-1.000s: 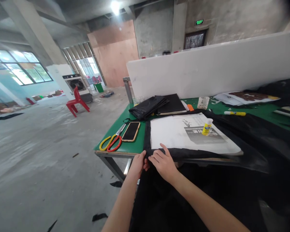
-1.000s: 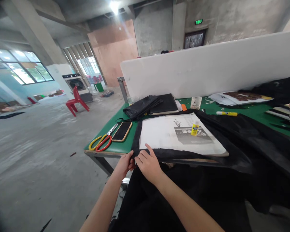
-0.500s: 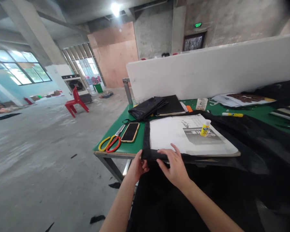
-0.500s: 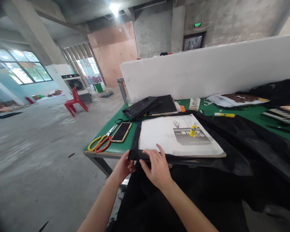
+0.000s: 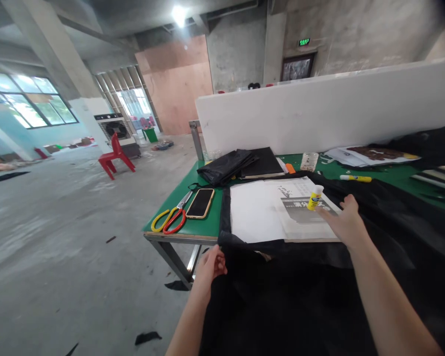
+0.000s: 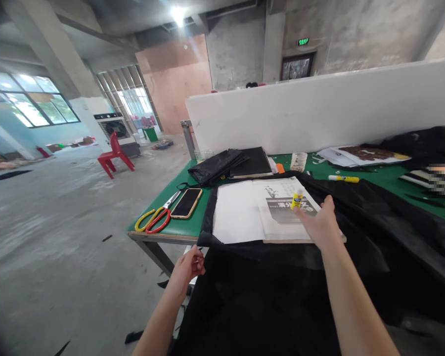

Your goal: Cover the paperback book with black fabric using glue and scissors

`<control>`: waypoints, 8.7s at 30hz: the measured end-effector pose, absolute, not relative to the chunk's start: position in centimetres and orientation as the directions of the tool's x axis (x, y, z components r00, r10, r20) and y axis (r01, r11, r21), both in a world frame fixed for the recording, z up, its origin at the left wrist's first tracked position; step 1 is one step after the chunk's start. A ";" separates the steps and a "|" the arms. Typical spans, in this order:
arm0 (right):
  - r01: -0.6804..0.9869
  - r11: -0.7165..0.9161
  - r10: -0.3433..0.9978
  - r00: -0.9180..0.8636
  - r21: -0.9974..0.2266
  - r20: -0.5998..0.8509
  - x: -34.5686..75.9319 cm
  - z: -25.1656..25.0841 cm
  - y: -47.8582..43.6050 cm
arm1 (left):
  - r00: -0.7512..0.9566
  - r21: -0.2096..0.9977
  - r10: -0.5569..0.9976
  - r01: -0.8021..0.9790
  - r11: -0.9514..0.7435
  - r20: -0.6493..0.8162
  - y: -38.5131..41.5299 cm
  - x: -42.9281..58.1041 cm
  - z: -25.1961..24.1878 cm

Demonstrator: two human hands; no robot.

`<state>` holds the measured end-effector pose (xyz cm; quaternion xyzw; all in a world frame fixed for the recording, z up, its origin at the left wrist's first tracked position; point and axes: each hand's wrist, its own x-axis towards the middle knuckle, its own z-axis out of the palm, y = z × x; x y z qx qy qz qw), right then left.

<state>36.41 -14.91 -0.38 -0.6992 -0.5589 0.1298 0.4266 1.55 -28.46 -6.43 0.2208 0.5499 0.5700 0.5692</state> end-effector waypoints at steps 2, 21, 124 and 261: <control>0.712 -0.065 0.946 0.267 -0.700 0.183 37.4 -0.8 -13.1 | -0.269 0.888 0.898 -0.401 0.223 -0.348 -28.9 2.2 -6.1; 0.528 0.684 0.701 -0.667 -0.504 0.252 23.8 4.8 -17.1 | -0.232 0.794 0.901 -0.583 0.174 -0.368 -27.7 2.2 -5.6; 0.545 0.480 0.863 -0.434 -0.687 0.258 15.2 2.5 -13.0 | -0.350 0.801 0.845 -0.581 0.142 -0.404 -26.4 3.1 -6.3; 0.697 0.116 0.975 0.055 -0.708 0.214 33.3 -0.8 -7.6 | -0.274 0.751 0.883 0.649 -0.123 0.382 -27.4 0.0 -1.8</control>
